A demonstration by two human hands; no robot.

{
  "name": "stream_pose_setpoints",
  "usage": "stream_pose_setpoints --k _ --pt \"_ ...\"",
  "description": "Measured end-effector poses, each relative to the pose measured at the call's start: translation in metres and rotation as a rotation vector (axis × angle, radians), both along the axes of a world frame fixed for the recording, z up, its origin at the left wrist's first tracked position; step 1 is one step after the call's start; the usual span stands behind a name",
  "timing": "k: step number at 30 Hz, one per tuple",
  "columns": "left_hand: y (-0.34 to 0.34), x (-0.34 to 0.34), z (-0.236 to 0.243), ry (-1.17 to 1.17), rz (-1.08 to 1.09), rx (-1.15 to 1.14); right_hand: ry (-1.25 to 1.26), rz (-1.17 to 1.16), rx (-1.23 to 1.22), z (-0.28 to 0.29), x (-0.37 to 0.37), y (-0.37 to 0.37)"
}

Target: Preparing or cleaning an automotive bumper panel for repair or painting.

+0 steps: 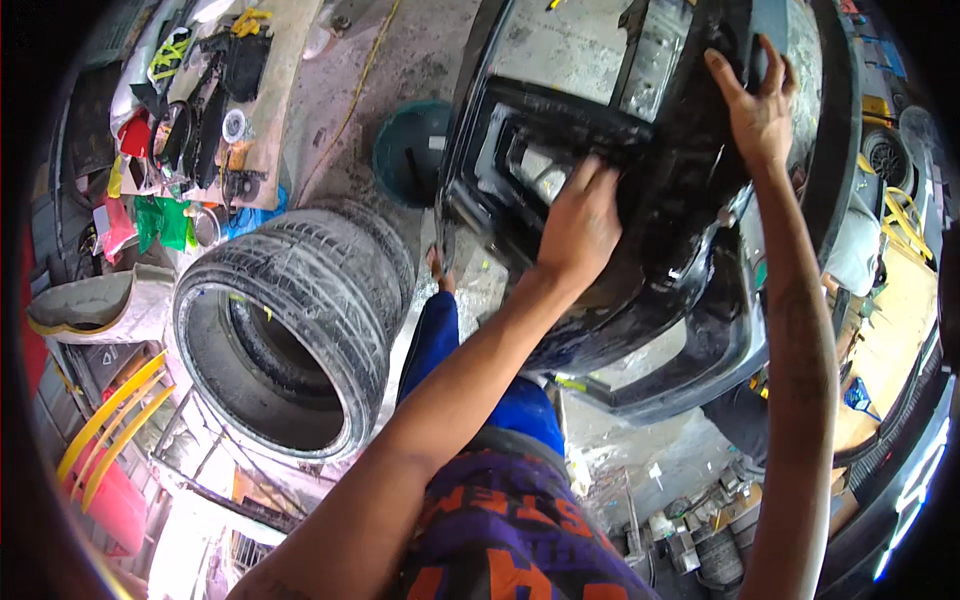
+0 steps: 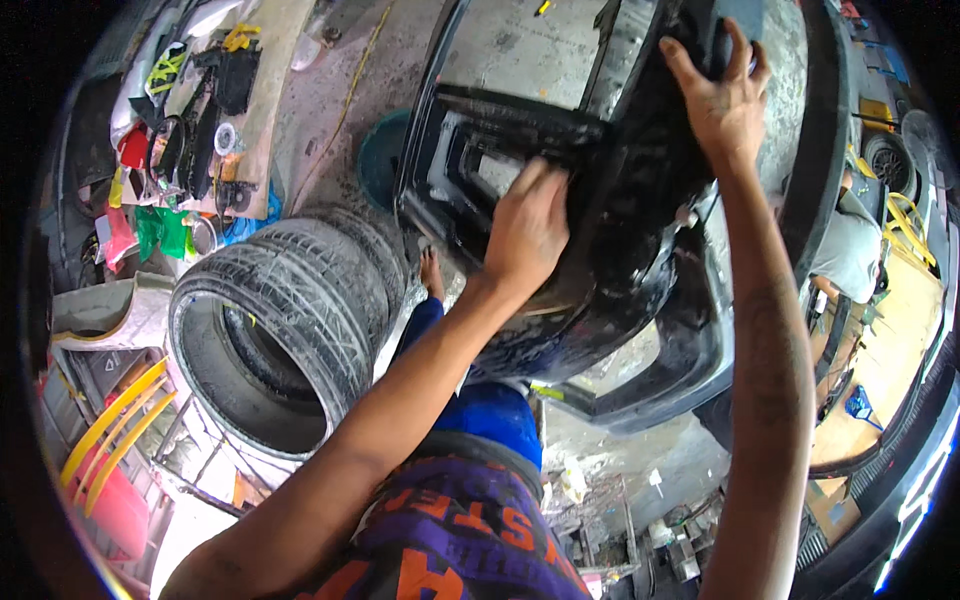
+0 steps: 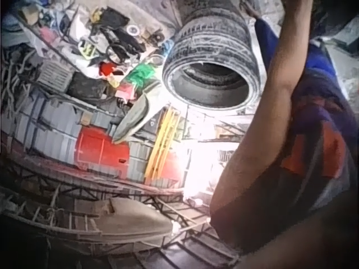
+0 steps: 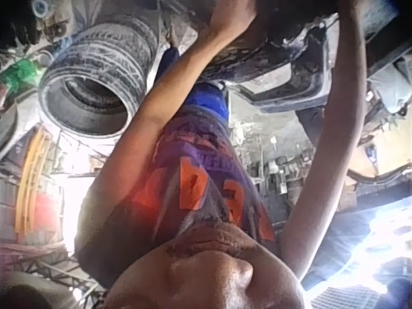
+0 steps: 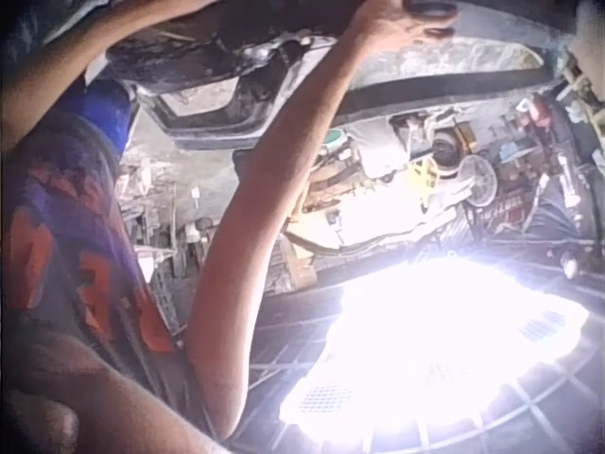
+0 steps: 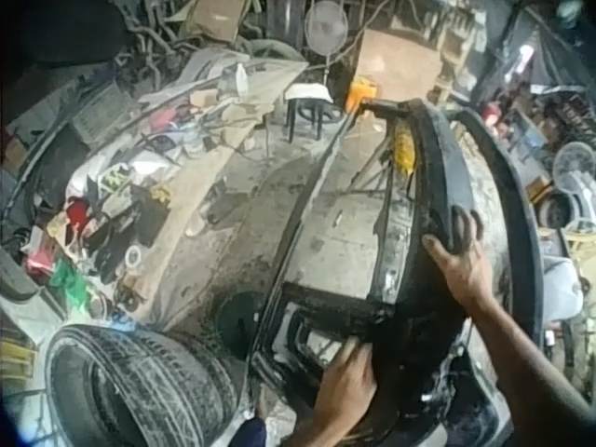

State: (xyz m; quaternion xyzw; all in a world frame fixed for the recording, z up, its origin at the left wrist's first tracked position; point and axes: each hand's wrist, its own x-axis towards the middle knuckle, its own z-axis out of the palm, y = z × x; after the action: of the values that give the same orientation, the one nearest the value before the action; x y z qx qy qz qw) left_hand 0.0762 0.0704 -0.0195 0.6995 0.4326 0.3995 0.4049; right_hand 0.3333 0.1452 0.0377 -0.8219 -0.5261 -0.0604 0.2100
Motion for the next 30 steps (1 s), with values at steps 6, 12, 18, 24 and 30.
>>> stream_pose_setpoints --k 6,12,18,24,30 --pt "-0.02 -0.021 -0.002 -0.05 -0.02 -0.075 0.006 -0.087 -0.063 -0.003 -0.015 -0.01" --pt "-0.004 -0.012 0.002 -0.053 -0.033 -0.033 -0.07 0.024 -0.029 -0.008 0.003 -0.006" --pt "0.014 -0.003 0.003 0.0 -0.037 -0.044 -0.089 0.078 -0.019 -0.002 0.007 0.009" --pt "-0.001 -0.006 -0.005 -0.031 -0.007 -0.042 0.02 -0.042 -0.016 0.006 -0.013 0.003" --pt "-0.039 -0.034 -0.002 -0.058 -0.067 -0.09 -0.037 -0.092 -0.044 0.0 -0.01 -0.012"
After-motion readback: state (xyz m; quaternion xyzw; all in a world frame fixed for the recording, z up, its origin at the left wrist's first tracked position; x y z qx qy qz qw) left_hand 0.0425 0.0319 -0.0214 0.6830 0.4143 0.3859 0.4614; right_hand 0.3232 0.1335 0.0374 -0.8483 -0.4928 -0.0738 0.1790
